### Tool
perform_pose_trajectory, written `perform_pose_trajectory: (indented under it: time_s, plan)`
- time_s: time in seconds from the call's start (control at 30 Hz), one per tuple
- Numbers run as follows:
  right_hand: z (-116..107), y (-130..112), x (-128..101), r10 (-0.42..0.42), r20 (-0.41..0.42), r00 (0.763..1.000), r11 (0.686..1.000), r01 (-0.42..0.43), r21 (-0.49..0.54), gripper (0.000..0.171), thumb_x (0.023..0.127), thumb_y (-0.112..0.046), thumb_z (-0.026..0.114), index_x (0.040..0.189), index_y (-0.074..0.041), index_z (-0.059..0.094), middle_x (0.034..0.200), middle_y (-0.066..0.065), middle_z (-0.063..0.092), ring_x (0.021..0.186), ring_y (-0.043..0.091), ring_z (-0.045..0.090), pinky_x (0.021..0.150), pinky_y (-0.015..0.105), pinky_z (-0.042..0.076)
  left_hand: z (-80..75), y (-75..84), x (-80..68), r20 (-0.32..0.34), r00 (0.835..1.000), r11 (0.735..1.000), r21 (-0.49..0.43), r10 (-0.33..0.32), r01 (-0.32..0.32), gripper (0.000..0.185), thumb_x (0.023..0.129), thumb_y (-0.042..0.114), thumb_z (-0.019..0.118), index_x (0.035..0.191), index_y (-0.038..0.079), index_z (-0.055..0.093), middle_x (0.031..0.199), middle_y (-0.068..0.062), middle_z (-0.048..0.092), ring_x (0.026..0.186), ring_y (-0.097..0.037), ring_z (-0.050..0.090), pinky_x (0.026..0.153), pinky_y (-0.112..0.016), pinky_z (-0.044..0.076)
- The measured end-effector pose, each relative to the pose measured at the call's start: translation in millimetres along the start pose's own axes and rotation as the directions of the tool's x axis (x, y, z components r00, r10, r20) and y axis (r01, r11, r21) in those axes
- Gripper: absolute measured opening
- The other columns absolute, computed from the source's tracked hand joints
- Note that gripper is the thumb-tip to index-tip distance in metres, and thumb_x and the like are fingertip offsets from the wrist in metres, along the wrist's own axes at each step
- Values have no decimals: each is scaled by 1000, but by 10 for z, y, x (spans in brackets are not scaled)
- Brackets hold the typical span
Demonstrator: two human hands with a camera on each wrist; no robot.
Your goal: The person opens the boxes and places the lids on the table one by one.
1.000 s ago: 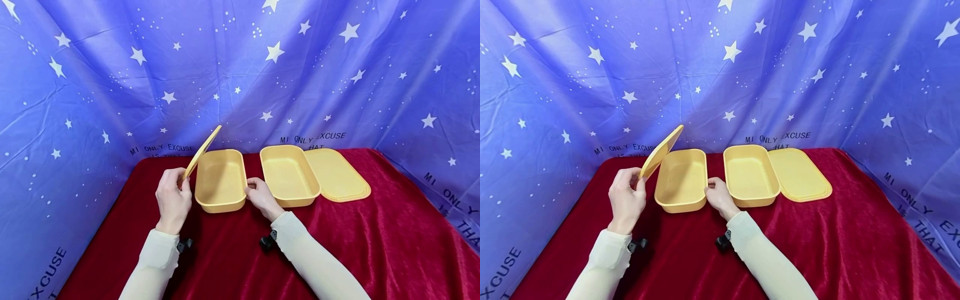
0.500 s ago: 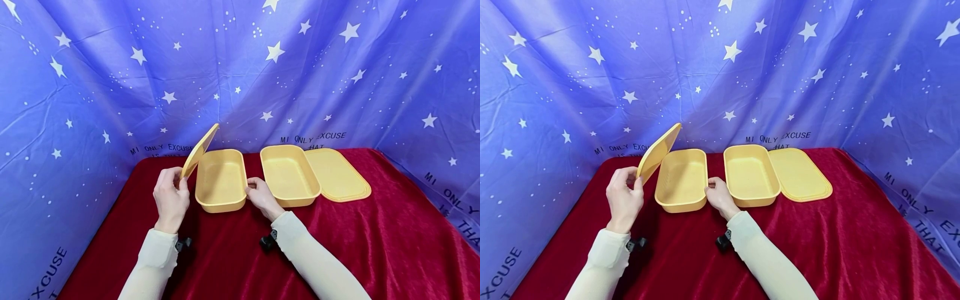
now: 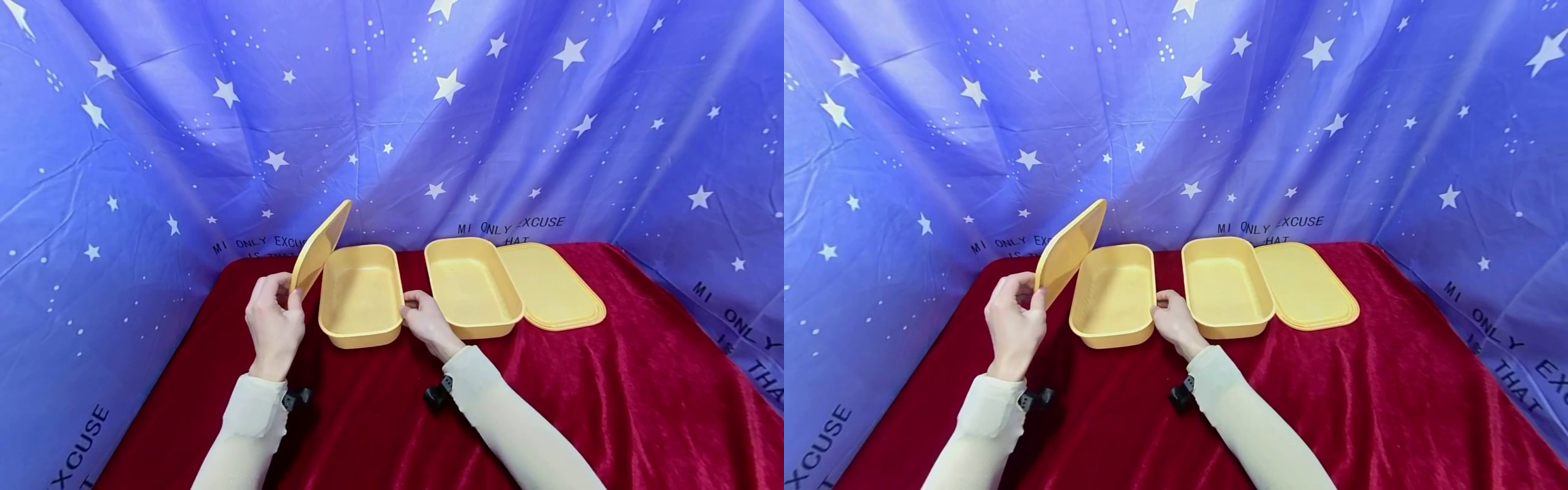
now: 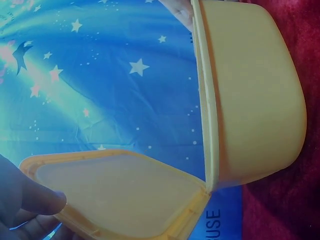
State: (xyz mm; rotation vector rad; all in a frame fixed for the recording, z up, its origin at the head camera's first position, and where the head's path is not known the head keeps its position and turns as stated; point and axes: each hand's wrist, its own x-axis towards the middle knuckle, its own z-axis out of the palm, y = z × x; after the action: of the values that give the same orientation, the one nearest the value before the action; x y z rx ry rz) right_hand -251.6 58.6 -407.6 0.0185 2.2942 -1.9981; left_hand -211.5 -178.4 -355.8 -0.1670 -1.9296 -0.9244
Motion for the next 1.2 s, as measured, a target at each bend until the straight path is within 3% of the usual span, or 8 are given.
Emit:
perform_pose_trajectory:
  time_s: [0.13,0.37,0.53,0.63,0.77,1.2]
  plan:
    - [4,5,2,-3,3,1000,1000,3,3,34,93,0,49,125,10,49,113,25,54,93,25,59,82,35,51,-13,-8,11,-2,1000,1000,-10,-20,20,19,74,-9,67,90,0,66,81,-12,60,72,-26,59,62,-41,46]
    - [1,-3,-2,-2,5,1000,1000,2,6,33,93,-1,49,124,10,49,112,24,55,95,27,59,83,36,51,-51,1,34,-2,998,998,-21,-57,57,17,74,-9,67,89,-1,66,80,-13,60,72,-25,59,66,-27,44]
    - [1,7,6,0,5,1000,1000,0,7,33,93,-1,49,124,10,49,111,24,55,95,27,59,83,35,51,-56,-13,42,-22,998,997,-50,-67,66,19,72,-11,67,89,-2,66,79,-14,61,72,-25,59,66,-33,44]
    - [0,16,12,0,6,1000,1000,0,4,34,93,-1,50,125,10,49,111,23,55,96,28,59,82,35,51,-59,-21,48,-29,997,995,-68,-77,75,19,72,-12,66,88,-1,67,78,-14,61,70,-25,59,64,-29,44]
    - [-2,29,20,9,5,1000,1000,-9,5,33,92,-1,50,124,8,50,111,22,56,96,27,60,83,35,51,-74,-26,57,-26,994,991,-94,-103,100,19,72,-13,67,88,-2,67,78,-13,61,67,-22,58,61,-20,43]
    - [4,10,15,2,2,1000,1000,-2,7,31,92,0,50,122,8,51,110,21,56,95,26,60,85,38,51,-109,-81,91,-41,980,975,-113,-195,190,19,74,-12,68,90,-2,67,79,-12,63,64,-5,54,58,-12,41]
